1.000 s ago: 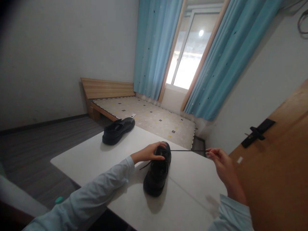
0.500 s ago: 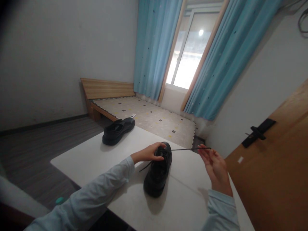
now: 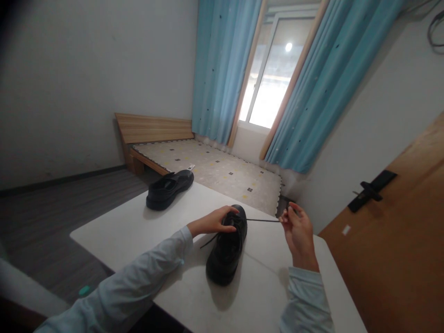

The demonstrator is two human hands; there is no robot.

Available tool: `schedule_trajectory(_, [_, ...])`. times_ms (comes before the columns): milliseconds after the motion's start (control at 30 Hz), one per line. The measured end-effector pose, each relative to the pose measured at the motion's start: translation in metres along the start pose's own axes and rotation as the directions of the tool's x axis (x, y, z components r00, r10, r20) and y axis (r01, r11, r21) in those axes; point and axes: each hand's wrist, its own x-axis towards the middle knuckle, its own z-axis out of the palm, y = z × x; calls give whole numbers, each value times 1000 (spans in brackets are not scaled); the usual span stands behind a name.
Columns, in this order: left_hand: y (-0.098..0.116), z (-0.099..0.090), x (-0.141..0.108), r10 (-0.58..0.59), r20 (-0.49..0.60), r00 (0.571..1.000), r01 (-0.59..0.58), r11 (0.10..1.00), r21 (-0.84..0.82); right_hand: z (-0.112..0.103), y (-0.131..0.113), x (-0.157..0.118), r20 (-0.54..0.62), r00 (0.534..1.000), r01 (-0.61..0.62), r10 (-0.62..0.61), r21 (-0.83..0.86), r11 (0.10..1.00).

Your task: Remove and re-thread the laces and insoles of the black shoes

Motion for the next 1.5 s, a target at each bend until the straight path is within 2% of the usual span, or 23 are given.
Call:
schedule_trajectory(100, [-1,0,0,11,2,1000,-11,1000,1,3,5,-5,27,985,171,-171,-288,942])
schedule_trajectory(167, [-1,0,1,5,7,1000,-5,1000,4,6,8,-8,103,969,245,-224,-499,831])
schedule_trajectory(233, [-1,1,1,-8,9,1000,8,1000,12,11,11,-13,197,955,296,-221,-642,707])
schedule_trajectory(300, [-1,1,1,-12,9,1000,12,1000,20,17,13,-20,298,933,360,-204,-715,599])
schedule_trajectory(400, [-2,2,1,4,4,1000,-5,1000,21,27,15,-29,461,867,495,-190,-751,436])
schedule_trajectory(533, [-2,2,2,18,2,1000,-18,1000,26,33,19,-35,607,781,616,-145,-715,330])
schedule_trajectory(667, [-1,1,2,24,2,1000,-24,999,31,33,25,-35,642,758,643,-116,-704,301])
schedule_trajectory(967, [3,0,1,22,2,1000,-22,1000,16,34,35,-36,627,776,608,-65,-717,341])
schedule_trajectory(1100, [3,-1,2,-15,1,1000,15,996,-83,35,41,-37,634,772,606,-41,-715,349])
schedule_trajectory(1267, [-5,-1,7,-112,-104,988,79,956,-281,36,43,-39,624,782,584,-22,-719,377])
schedule_trajectory(1500, [-10,-3,9,-176,-218,960,114,957,-268,38,40,-42,557,830,507,6,-759,409])
